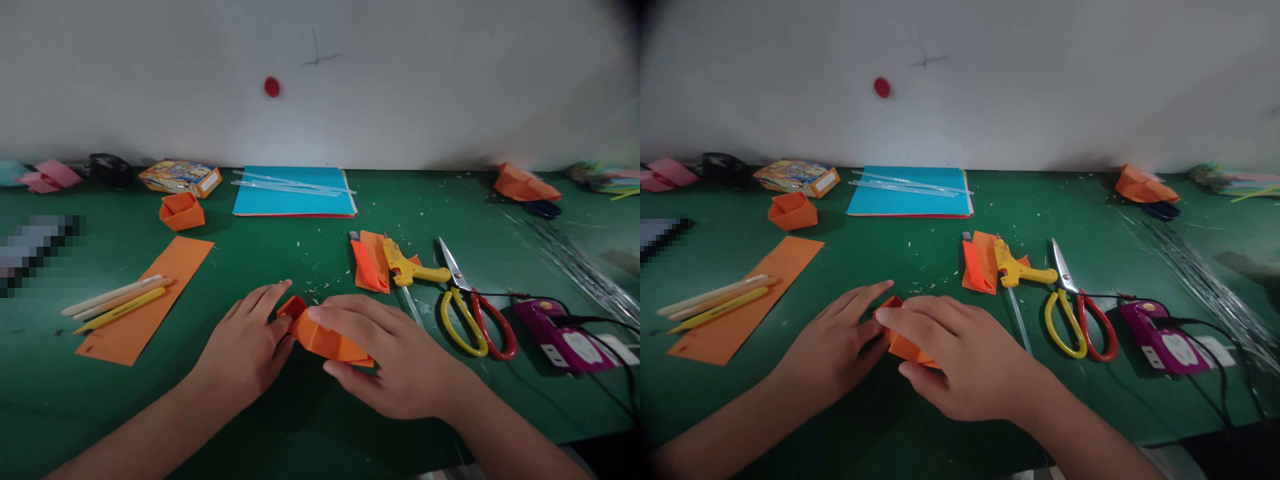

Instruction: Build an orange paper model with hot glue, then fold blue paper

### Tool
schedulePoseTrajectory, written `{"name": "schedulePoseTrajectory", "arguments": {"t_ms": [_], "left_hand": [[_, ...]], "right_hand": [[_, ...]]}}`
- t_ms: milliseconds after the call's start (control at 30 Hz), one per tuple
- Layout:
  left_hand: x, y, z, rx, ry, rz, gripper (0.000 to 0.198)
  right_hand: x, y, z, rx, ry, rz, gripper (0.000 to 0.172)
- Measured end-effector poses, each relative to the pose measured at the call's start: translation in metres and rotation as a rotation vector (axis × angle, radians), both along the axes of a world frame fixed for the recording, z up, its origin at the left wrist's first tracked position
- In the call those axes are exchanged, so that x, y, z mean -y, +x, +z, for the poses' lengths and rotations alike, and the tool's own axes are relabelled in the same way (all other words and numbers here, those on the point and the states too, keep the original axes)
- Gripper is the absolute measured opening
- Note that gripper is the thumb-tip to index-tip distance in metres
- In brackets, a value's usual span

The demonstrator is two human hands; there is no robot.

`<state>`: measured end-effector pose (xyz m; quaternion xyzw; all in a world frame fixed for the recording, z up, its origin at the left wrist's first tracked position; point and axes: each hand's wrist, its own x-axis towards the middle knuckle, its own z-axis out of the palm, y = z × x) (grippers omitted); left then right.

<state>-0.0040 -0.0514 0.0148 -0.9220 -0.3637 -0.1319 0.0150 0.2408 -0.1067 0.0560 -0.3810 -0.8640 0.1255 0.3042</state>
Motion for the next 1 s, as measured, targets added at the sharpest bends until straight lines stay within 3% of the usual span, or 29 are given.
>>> {"name": "schedulePoseTrajectory", "arguments": {"t_ms": [367,667,867,1000], "left_hand": [[0.001,0.003,0.006,0.015,0.027,0.034,0.027],[-0.001,0.003,0.002,-0.054,-0.095,0.025,0.022],[-0.001,0.005,0.006,-0.081,0.024,-0.001,0.021],[-0.005,0.001,0.003,-0.015,0.016,-0.005,0.018]], "right_hand": [[-0.003,0.004,-0.005,-0.058,-0.099,-0.059,0.055],[-0.008,0.005,-0.002,-0.187,-0.206,-0.233,0.049],[-0.01,0.008,-0.006,-0.186,-0.26,-0.244,0.046],[-0.013,0.013,-0.01,-0.2,-0.253,-0.265,0.046]]}}
